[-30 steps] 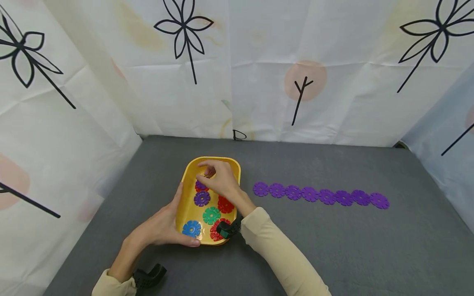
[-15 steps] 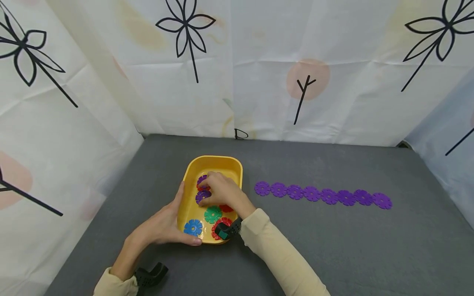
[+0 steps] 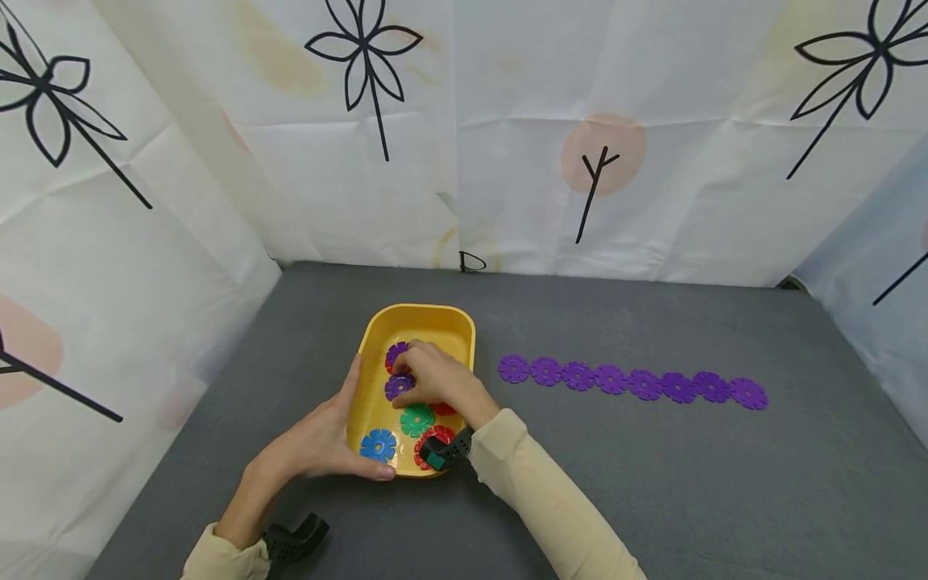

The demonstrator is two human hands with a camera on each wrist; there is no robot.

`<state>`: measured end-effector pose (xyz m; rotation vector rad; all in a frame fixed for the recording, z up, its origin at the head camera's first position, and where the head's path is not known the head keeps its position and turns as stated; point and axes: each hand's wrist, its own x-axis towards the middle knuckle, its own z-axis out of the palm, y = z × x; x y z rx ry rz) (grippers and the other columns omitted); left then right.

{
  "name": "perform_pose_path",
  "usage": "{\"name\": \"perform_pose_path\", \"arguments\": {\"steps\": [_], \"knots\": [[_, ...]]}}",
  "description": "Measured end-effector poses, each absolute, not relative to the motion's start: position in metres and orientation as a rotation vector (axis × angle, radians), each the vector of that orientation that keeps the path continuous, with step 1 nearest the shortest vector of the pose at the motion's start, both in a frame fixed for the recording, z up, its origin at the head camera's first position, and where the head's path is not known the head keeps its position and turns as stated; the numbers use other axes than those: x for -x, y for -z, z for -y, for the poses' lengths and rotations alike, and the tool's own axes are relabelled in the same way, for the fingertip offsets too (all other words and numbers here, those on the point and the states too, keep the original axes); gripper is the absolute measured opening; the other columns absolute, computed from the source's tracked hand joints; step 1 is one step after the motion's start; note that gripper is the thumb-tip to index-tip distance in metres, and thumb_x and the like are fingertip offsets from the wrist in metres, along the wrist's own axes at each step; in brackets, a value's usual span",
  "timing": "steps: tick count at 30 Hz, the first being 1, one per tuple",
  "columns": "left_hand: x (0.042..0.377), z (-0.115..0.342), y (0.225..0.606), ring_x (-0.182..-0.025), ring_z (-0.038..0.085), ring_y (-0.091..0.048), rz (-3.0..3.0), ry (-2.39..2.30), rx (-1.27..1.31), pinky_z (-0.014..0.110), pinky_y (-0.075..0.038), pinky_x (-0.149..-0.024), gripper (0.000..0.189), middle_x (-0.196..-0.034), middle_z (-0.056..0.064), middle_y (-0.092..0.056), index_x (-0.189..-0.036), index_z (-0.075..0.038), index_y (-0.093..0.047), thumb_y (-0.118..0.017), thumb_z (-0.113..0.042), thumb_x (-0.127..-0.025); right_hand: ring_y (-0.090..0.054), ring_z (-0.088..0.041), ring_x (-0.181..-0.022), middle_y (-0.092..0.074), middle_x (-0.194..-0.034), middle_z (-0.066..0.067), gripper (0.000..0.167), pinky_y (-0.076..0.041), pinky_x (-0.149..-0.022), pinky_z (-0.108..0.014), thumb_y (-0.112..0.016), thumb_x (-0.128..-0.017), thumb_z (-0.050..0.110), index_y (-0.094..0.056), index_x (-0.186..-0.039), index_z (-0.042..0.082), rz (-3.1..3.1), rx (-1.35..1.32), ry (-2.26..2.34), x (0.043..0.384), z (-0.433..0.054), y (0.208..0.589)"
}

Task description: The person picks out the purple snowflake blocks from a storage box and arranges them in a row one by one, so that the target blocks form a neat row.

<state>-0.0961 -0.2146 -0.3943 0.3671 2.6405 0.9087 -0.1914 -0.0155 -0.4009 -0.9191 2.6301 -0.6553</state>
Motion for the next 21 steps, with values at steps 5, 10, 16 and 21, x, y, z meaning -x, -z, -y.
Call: {"name": "perform_pose_path", "arguments": {"steps": [5,10,16,21], "knots": [[0.0972,0.2148,0.3950,-0.107,0.016,-0.059,-2.640,-0.909,-0.366,0.036,-0.054,-0.095,0.154,-0.152,0.021,-0.044,-0.161,-0.017,0.024,-0.091,-0.057,-0.067,-0.056,-0.014,-0.104,-0.064,-0.115,-0.001,0.047,-0.051,-0.101,-0.026,-0.082,-0.086,0.038,-0.071,-0.123,0.013,-2.602,0.888,0.648,0.1909,0.0156,0.4000],[0.0970,0.2148,0.3949,-0.109,0.017,-0.060,-2.640,-0.908,-0.364,0.037,-0.054,-0.096,0.154,-0.152,0.021,-0.044,-0.161,-0.017,0.024,-0.091,-0.057,-0.067,-0.056,-0.015,-0.111,-0.064,-0.122,-0.001,0.049,-0.050,-0.105,-0.029,-0.082,-0.086,0.039,-0.071,-0.128,0.017,-2.605,0.890,0.636,0.1895,0.0158,0.4005],[0.0965,0.2151,0.3947,-0.111,0.019,-0.060,-2.637,-0.909,-0.361,0.045,-0.052,-0.099,0.154,-0.155,0.024,-0.041,-0.161,-0.017,0.024,-0.091,-0.057,-0.067,-0.053,-0.015,-0.105,-0.061,-0.116,0.000,0.048,-0.051,-0.101,-0.028,-0.083,-0.085,0.041,-0.070,-0.125,0.018,-2.612,0.909,0.612,0.1889,0.0149,0.4001],[0.0965,0.2156,0.3951,-0.114,0.020,-0.059,-2.646,-0.906,-0.373,0.046,-0.052,-0.100,0.153,-0.157,0.024,-0.040,-0.161,-0.017,0.024,-0.091,-0.056,-0.067,-0.059,-0.016,-0.112,-0.065,-0.122,-0.002,0.048,-0.051,-0.104,-0.029,-0.084,-0.085,0.031,-0.066,-0.127,0.015,-2.542,0.935,0.724,0.1910,0.0147,0.4002]]}}
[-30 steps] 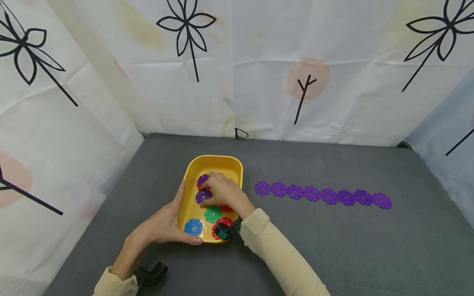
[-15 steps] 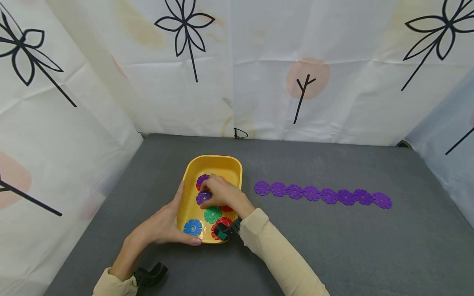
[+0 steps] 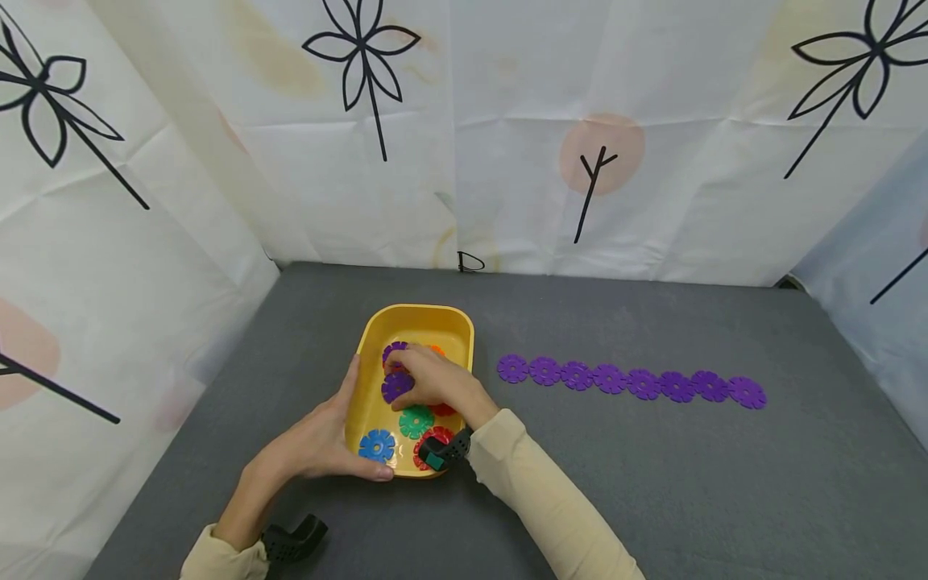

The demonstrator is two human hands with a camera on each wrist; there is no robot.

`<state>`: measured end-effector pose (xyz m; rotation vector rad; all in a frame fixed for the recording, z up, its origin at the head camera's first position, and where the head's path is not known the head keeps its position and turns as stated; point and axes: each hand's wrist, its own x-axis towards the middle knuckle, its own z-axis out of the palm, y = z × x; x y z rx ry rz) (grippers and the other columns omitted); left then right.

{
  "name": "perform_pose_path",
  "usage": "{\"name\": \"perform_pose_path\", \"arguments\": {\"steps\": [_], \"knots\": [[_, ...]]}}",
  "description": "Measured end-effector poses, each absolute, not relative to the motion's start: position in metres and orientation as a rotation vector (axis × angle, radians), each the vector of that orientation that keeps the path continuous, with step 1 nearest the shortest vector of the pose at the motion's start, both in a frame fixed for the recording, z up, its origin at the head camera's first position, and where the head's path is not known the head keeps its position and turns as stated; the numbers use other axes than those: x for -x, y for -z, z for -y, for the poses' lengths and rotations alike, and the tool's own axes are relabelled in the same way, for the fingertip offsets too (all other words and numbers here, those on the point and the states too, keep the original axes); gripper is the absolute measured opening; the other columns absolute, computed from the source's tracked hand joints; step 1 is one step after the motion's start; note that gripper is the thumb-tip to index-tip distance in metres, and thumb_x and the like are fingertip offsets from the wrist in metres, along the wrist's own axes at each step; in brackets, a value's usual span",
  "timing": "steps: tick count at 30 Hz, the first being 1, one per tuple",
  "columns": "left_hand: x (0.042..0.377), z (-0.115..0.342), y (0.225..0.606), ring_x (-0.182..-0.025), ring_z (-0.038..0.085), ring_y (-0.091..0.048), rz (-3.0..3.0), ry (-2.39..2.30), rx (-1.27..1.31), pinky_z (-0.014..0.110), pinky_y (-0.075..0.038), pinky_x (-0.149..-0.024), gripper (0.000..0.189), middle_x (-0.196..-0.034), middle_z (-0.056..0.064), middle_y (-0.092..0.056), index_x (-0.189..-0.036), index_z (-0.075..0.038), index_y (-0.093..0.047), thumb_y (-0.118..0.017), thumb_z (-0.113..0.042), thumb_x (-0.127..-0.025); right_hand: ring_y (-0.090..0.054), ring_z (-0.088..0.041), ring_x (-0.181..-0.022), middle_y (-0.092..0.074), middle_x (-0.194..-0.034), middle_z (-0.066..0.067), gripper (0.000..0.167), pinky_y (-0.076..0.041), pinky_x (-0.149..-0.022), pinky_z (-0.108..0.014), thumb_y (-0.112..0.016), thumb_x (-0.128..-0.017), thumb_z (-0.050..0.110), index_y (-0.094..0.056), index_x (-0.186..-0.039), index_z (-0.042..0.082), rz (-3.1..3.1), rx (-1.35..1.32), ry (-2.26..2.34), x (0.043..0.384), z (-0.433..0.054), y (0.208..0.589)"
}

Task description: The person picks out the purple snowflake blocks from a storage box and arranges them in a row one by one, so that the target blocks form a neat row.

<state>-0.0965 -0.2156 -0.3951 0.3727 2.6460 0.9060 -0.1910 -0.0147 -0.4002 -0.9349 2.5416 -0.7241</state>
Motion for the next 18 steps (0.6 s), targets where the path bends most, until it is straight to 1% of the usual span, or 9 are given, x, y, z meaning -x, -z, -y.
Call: {"name": "perform_pose_path", "arguments": {"steps": [3,7,11,18], "knots": [[0.0963,0.2156,0.3954,-0.115,0.021,-0.059,-2.652,-0.899,-0.370,0.046,-0.052,-0.100,0.154,-0.156,0.024,-0.040,-0.161,-0.018,0.023,-0.091,-0.057,-0.066,-0.063,-0.016,-0.111,-0.070,-0.123,-0.003,0.047,-0.052,-0.103,-0.028,-0.084,-0.085,0.026,-0.069,-0.128,0.012,-2.506,0.955,0.779,0.1931,0.0151,0.4004],[0.0962,0.2154,0.3955,-0.114,0.021,-0.060,-2.653,-0.898,-0.366,0.047,-0.052,-0.100,0.154,-0.154,0.023,-0.042,-0.161,-0.018,0.024,-0.091,-0.058,-0.066,-0.066,-0.016,-0.108,-0.072,-0.122,-0.003,0.047,-0.055,-0.097,-0.025,-0.085,-0.084,0.020,-0.071,-0.128,0.011,-2.479,0.970,0.826,0.1947,0.0149,0.3998],[0.0960,0.2149,0.3955,-0.118,0.023,-0.059,-2.659,-0.902,-0.380,0.049,-0.051,-0.102,0.154,-0.157,0.025,-0.039,-0.161,-0.018,0.024,-0.091,-0.057,-0.066,-0.067,-0.016,-0.108,-0.072,-0.122,-0.004,0.050,-0.056,-0.094,-0.024,-0.086,-0.083,0.015,-0.070,-0.131,0.011,-2.452,0.981,0.851,0.1955,0.0150,0.3999],[0.0960,0.2146,0.3950,-0.118,0.023,-0.059,-2.655,-0.916,-0.391,0.047,-0.052,-0.101,0.154,-0.159,0.025,-0.036,-0.161,-0.018,0.025,-0.091,-0.057,-0.066,-0.067,-0.015,-0.104,-0.071,-0.125,-0.005,0.053,-0.057,-0.090,-0.022,-0.085,-0.084,0.011,-0.068,-0.134,0.013,-2.428,0.990,0.857,0.1957,0.0145,0.3998]]}}
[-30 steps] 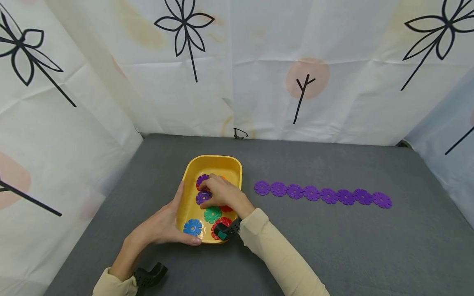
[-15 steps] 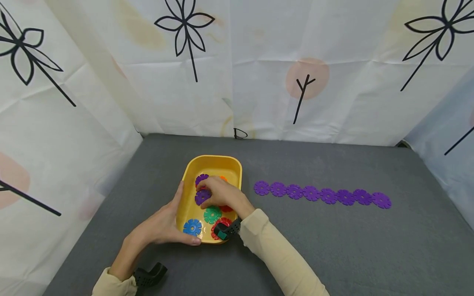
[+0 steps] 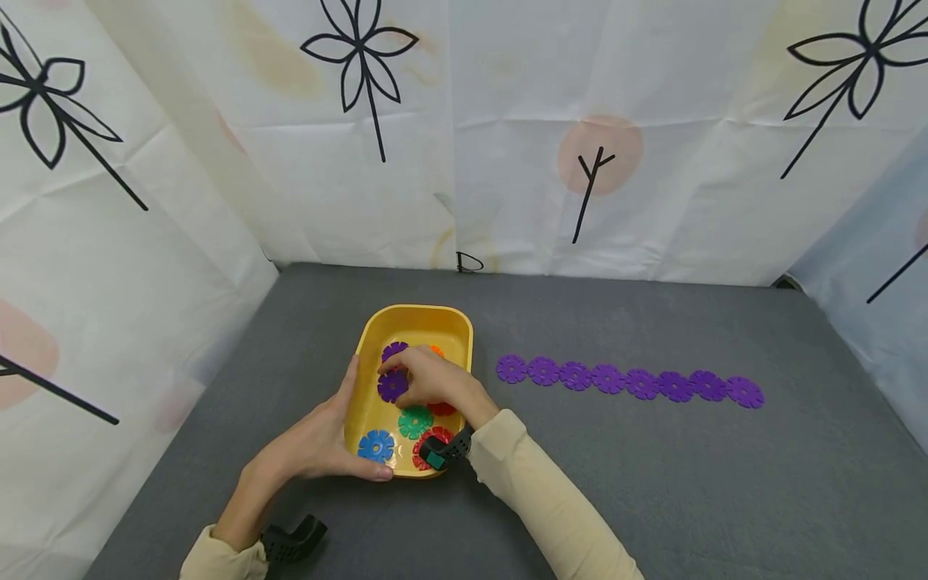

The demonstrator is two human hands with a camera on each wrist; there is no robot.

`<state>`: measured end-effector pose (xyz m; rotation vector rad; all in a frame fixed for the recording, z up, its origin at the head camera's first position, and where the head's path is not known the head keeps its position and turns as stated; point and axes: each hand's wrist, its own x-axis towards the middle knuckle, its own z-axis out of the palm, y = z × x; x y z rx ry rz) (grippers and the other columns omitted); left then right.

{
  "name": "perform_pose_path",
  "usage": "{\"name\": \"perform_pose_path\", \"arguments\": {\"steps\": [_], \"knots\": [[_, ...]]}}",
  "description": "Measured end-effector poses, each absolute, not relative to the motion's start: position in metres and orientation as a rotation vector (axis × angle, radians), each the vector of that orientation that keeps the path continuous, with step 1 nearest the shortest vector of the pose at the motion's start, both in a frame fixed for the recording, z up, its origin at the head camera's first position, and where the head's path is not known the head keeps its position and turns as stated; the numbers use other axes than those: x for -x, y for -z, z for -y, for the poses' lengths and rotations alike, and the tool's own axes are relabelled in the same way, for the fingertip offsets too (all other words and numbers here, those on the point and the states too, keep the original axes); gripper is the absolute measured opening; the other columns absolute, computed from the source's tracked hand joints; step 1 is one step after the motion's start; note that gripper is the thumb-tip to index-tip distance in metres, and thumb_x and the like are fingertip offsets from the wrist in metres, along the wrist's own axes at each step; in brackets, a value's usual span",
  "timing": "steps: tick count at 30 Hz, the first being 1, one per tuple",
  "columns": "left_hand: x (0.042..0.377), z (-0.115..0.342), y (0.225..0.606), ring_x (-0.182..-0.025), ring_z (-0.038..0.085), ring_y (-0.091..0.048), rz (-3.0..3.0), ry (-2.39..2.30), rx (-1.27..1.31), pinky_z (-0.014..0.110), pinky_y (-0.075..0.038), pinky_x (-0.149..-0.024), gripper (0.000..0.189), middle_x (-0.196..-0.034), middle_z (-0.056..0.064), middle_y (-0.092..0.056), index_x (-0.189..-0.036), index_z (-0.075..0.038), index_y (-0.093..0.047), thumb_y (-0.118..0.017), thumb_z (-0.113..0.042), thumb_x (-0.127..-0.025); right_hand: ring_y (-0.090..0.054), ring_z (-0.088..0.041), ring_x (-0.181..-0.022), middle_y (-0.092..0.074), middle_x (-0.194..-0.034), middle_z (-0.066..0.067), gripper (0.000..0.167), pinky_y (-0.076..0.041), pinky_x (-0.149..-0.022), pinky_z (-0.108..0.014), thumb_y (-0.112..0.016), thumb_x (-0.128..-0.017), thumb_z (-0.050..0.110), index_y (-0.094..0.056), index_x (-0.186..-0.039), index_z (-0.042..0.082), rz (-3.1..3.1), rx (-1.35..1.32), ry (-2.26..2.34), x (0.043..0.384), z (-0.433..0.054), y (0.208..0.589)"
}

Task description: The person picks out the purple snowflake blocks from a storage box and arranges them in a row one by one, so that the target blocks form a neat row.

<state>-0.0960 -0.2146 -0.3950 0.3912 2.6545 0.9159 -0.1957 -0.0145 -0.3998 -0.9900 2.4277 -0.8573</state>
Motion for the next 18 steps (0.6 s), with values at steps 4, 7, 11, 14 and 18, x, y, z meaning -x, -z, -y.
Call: {"name": "perform_pose_path", "arguments": {"steps": [4,7,11,14,18], "knots": [[0.0957,0.2145,0.3945,-0.118,0.023,-0.059,-2.649,-0.914,-0.381,0.047,-0.052,-0.101,0.155,-0.159,0.025,-0.036,-0.161,-0.018,0.025,-0.091,-0.057,-0.066,-0.067,-0.015,-0.101,-0.071,-0.125,-0.006,0.053,-0.057,-0.087,-0.022,-0.084,-0.085,0.011,-0.068,-0.135,0.014,-2.422,0.983,0.859,0.1954,0.0143,0.4004],[0.0956,0.2143,0.3943,-0.116,0.022,-0.059,-2.648,-0.916,-0.381,0.046,-0.052,-0.100,0.154,-0.158,0.024,-0.037,-0.161,-0.018,0.025,-0.091,-0.057,-0.067,-0.066,-0.014,-0.101,-0.070,-0.125,-0.006,0.053,-0.057,-0.087,-0.022,-0.083,-0.085,0.012,-0.067,-0.135,0.014,-2.423,0.972,0.854,0.1953,0.0146,0.4006],[0.0954,0.2144,0.3947,-0.116,0.022,-0.060,-2.652,-0.912,-0.384,0.046,-0.053,-0.100,0.154,-0.158,0.025,-0.037,-0.161,-0.018,0.025,-0.091,-0.057,-0.067,-0.067,-0.014,-0.101,-0.070,-0.124,-0.005,0.052,-0.057,-0.088,-0.022,-0.084,-0.085,0.012,-0.067,-0.135,0.014,-2.422,0.969,0.858,0.1951,0.0148,0.4008],[0.0953,0.2147,0.3950,-0.117,0.023,-0.060,-2.651,-0.909,-0.381,0.046,-0.053,-0.100,0.154,-0.159,0.025,-0.036,-0.161,-0.019,0.025,-0.091,-0.057,-0.067,-0.067,-0.012,-0.099,-0.071,-0.123,-0.005,0.052,-0.057,-0.086,-0.020,-0.084,-0.085,0.013,-0.068,-0.134,0.014,-2.417,0.978,0.868,0.1949,0.0146,0.4007],[0.0957,0.2149,0.3947,-0.117,0.023,-0.059,-2.644,-0.910,-0.378,0.046,-0.053,-0.100,0.153,-0.159,0.025,-0.035,-0.160,-0.019,0.026,-0.091,-0.056,-0.068,-0.066,-0.009,-0.093,-0.072,-0.119,-0.005,0.052,-0.056,-0.081,-0.017,-0.084,-0.085,0.013,-0.068,-0.135,0.013,-2.407,0.992,0.885,0.1948,0.0139,0.3997]]}}
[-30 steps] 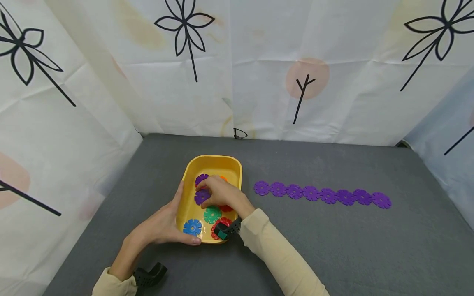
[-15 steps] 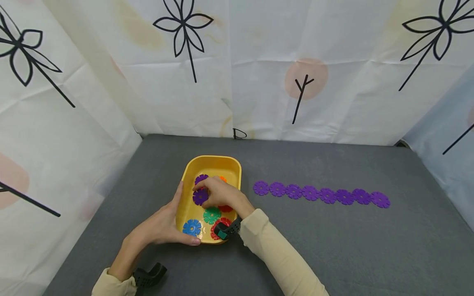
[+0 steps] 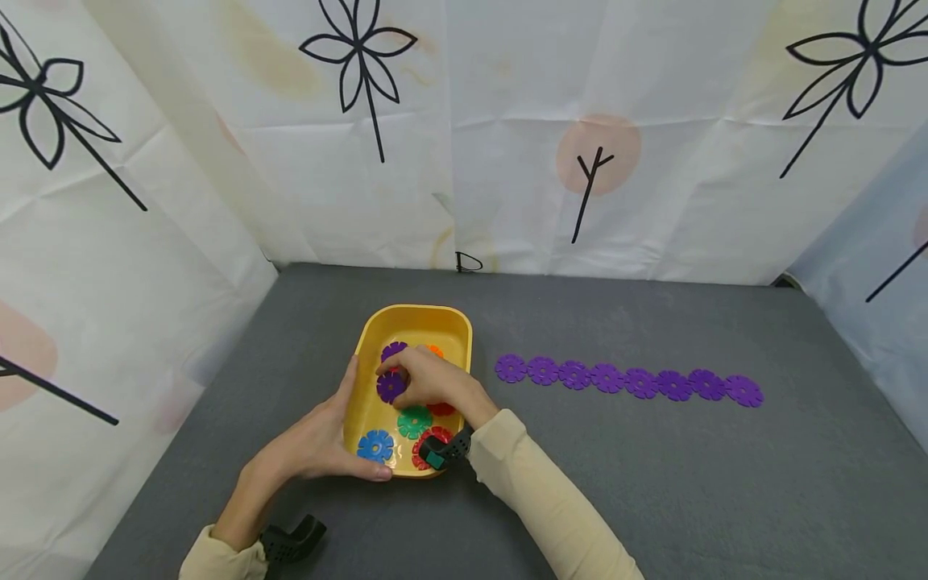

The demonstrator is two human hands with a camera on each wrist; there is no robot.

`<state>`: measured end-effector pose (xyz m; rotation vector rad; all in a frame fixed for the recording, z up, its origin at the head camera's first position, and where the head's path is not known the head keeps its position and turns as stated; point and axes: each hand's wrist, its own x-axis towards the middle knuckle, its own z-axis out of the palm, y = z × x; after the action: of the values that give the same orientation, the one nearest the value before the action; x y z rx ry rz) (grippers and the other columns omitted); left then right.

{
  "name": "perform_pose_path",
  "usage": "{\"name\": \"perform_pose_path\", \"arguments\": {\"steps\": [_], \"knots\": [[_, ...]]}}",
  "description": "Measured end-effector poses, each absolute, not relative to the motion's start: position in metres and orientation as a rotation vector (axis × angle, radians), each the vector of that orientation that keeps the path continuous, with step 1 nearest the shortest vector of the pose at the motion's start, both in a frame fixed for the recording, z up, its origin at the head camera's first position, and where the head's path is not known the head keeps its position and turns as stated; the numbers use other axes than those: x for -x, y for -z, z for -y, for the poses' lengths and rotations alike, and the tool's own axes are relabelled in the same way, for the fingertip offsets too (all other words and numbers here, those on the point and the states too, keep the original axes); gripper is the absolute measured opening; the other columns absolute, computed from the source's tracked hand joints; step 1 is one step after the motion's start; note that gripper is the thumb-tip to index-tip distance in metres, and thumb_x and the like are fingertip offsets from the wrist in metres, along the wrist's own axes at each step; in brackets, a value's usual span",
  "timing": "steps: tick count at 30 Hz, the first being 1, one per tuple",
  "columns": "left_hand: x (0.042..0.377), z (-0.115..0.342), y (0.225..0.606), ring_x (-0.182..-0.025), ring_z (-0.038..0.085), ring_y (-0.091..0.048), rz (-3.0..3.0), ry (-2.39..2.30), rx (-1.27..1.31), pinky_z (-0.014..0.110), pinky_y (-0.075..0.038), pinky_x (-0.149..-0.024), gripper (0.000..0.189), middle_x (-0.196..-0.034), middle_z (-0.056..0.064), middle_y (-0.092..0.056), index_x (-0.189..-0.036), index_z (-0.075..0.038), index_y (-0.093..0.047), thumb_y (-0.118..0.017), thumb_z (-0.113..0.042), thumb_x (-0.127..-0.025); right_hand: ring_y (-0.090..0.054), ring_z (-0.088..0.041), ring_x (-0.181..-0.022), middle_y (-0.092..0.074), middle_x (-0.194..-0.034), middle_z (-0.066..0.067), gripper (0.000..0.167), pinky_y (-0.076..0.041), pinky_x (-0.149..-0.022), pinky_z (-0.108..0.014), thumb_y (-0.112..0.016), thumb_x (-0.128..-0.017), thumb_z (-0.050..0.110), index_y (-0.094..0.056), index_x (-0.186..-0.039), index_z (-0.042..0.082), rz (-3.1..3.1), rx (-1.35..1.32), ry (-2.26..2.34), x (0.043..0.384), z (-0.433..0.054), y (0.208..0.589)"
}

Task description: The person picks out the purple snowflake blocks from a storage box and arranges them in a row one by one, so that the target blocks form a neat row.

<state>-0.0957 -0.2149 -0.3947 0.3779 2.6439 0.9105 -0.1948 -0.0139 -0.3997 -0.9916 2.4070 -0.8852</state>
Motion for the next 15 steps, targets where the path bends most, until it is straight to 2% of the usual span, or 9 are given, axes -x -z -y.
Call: {"name": "perform_pose_path", "arguments": {"steps": [6,12,15], "knots": [[0.0970,0.2144,0.3937,-0.115,0.022,-0.059,-2.647,-0.907,-0.386,0.046,-0.052,-0.100,0.154,-0.158,0.025,-0.037,-0.160,-0.018,0.026,-0.091,-0.056,-0.068,-0.064,-0.008,-0.089,-0.073,-0.117,-0.005,0.053,-0.054,-0.078,-0.015,-0.083,-0.085,0.011,-0.067,-0.136,0.012,-2.393,1.007,0.942,0.1962,0.0128,0.3973],[0.0974,0.2145,0.3939,-0.114,0.021,-0.060,-2.646,-0.929,-0.409,0.047,-0.052,-0.100,0.154,-0.156,0.025,-0.039,-0.160,-0.019,0.026,-0.091,-0.055,-0.067,-0.061,-0.011,-0.081,-0.073,-0.099,-0.008,0.051,-0.052,-0.075,-0.013,-0.080,-0.088,0.011,-0.066,-0.137,0.010,-2.412,1.076,1.115,0.1949,0.0109,0.3950],[0.0970,0.2152,0.3950,-0.111,0.020,-0.060,-2.634,-0.951,-0.411,0.047,-0.052,-0.098,0.154,-0.155,0.025,-0.040,-0.160,-0.021,0.027,-0.092,-0.053,-0.067,-0.061,-0.012,-0.081,-0.074,-0.099,-0.008,0.049,-0.052,-0.073,-0.013,-0.080,-0.088,0.010,-0.066,-0.136,0.009,-2.438,1.121,1.201,0.1925,0.0087,0.3934]]}}
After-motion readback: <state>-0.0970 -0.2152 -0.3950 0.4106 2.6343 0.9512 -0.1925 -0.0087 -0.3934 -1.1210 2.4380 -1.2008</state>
